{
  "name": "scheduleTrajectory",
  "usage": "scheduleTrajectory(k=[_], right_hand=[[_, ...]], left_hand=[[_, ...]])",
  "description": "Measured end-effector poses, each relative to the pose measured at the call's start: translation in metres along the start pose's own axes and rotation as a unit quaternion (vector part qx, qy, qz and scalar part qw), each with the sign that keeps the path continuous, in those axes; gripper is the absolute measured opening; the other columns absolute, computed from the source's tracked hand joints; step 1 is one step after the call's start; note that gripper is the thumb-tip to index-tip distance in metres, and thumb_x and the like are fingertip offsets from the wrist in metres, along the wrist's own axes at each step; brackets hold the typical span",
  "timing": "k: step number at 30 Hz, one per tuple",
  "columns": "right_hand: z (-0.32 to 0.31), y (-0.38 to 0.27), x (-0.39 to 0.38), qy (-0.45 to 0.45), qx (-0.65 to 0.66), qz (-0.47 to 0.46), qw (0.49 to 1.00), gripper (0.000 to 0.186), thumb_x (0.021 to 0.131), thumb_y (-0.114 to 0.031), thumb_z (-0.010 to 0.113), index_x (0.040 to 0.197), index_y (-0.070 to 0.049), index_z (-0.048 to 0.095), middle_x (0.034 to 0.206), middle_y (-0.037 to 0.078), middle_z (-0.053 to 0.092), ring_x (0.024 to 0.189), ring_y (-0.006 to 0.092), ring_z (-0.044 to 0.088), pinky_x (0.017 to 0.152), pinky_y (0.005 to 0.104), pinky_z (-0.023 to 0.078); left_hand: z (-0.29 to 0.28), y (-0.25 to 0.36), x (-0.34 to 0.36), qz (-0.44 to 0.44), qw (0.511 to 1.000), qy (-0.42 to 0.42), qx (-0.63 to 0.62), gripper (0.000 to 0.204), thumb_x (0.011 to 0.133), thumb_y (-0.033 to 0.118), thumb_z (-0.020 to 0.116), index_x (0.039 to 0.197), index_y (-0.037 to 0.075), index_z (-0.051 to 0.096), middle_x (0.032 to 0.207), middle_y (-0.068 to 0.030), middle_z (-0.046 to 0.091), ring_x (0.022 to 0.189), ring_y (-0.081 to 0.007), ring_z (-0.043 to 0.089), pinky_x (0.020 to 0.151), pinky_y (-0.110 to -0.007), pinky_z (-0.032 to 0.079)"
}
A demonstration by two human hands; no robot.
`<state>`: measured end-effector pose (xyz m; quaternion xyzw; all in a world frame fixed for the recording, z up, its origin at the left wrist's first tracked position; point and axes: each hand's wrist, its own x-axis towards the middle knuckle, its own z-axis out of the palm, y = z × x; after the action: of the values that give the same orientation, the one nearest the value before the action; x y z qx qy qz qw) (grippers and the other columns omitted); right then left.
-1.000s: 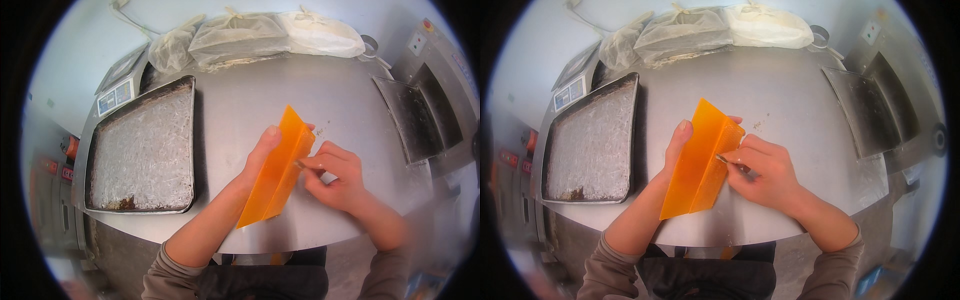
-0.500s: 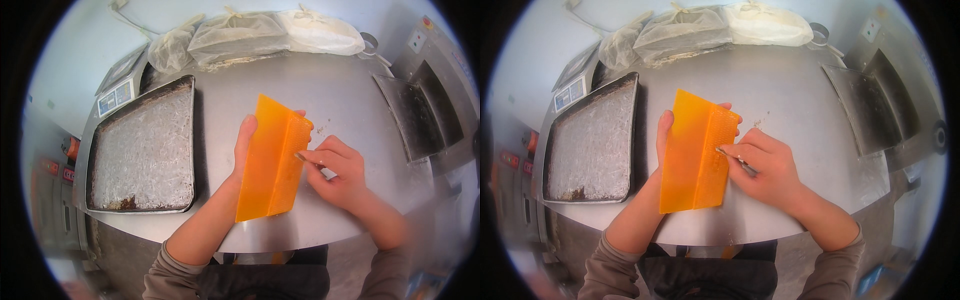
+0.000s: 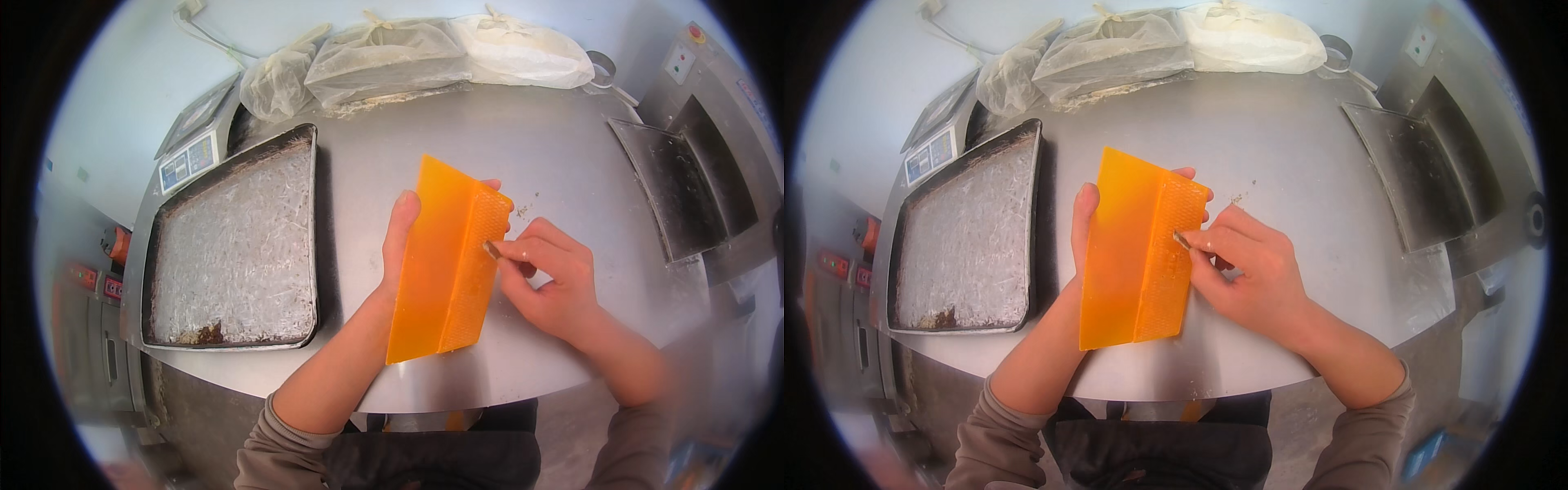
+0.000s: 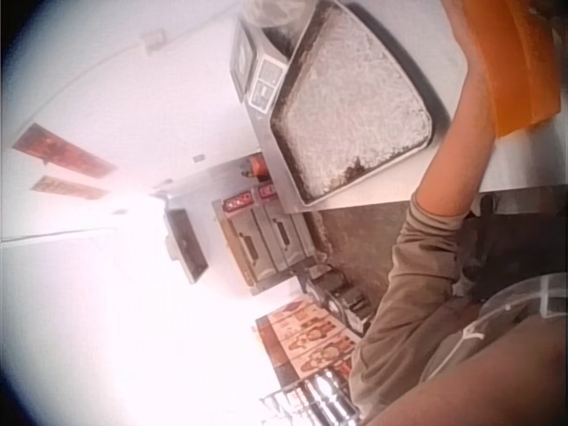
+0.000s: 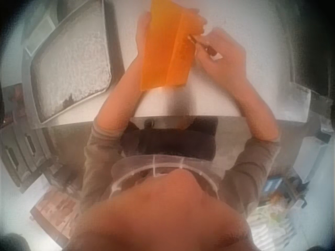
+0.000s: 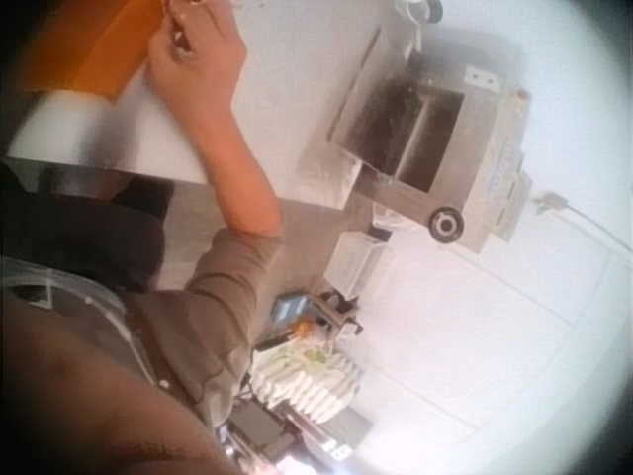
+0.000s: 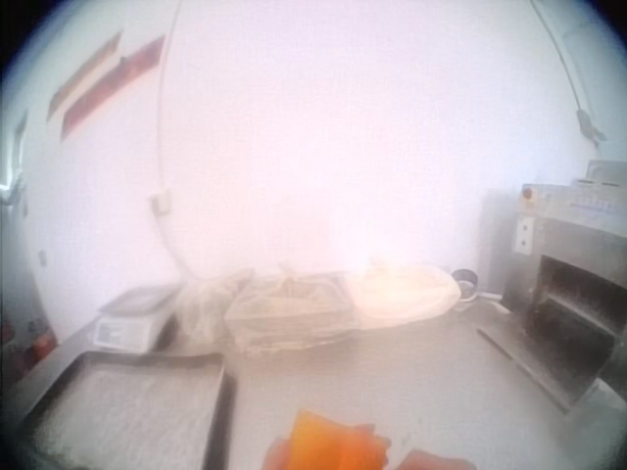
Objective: The person scores a rectangular sheet of orange dough with a small knife, making parallel lines across the surface and then perpendicular lines to form a grid. The person holds the dough steady with one hand while scoring with the other, then places the scored sheet into a cloth bag.
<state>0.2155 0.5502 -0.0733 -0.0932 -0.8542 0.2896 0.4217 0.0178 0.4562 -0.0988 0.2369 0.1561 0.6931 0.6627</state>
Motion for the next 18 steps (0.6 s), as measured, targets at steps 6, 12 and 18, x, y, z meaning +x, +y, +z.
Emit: scheduleTrajectory(k=[6, 12, 18], right_hand=[[0.004, 0.0, -0.001, 0.003, 0.016, -0.008, 1.0, 0.028, 0.085, 0.017, 0.076, 0.108, 0.001, 0.082, 0.086, 0.007, 0.069, 0.067, 0.0129, 0.066, 0.059, 0.0256, 0.052], [0.004, -0.001, -0.001, -0.001, 0.015, -0.005, 1.0, 0.028, 0.085, 0.017, 0.076, 0.108, 0.001, 0.082, 0.086, 0.007, 0.068, 0.067, 0.0128, 0.065, 0.059, 0.0259, 0.051], [0.002, -0.003, -0.001, -0.017, 0.01, -0.005, 1.0, 0.026, 0.086, 0.013, 0.079, 0.11, 0.002, 0.082, 0.09, 0.008, 0.07, 0.07, 0.0159, 0.069, 0.059, 0.0279, 0.055]], left_hand=[[0.003, 0.0, 0.0, 0.002, 1.0, 0.009, 0.019, 0.115, 0.1, 0.092, 0.046, 0.171, 0.001, 0.046, 0.16, -0.0223, 0.062, 0.141, -0.034, 0.064, 0.119, -0.052, 0.053], [0.013, -0.001, -0.003, 0.001, 0.998, 0.048, 0.05, 0.115, 0.1, 0.092, 0.047, 0.17, 0.002, 0.046, 0.16, -0.0209, 0.063, 0.141, -0.033, 0.063, 0.119, -0.052, 0.052], [0.014, 0.0, -0.003, 0.005, 0.995, 0.058, 0.082, 0.115, 0.099, 0.092, 0.048, 0.17, 0.003, 0.047, 0.159, -0.0206, 0.063, 0.139, -0.0323, 0.064, 0.117, -0.051, 0.053]])
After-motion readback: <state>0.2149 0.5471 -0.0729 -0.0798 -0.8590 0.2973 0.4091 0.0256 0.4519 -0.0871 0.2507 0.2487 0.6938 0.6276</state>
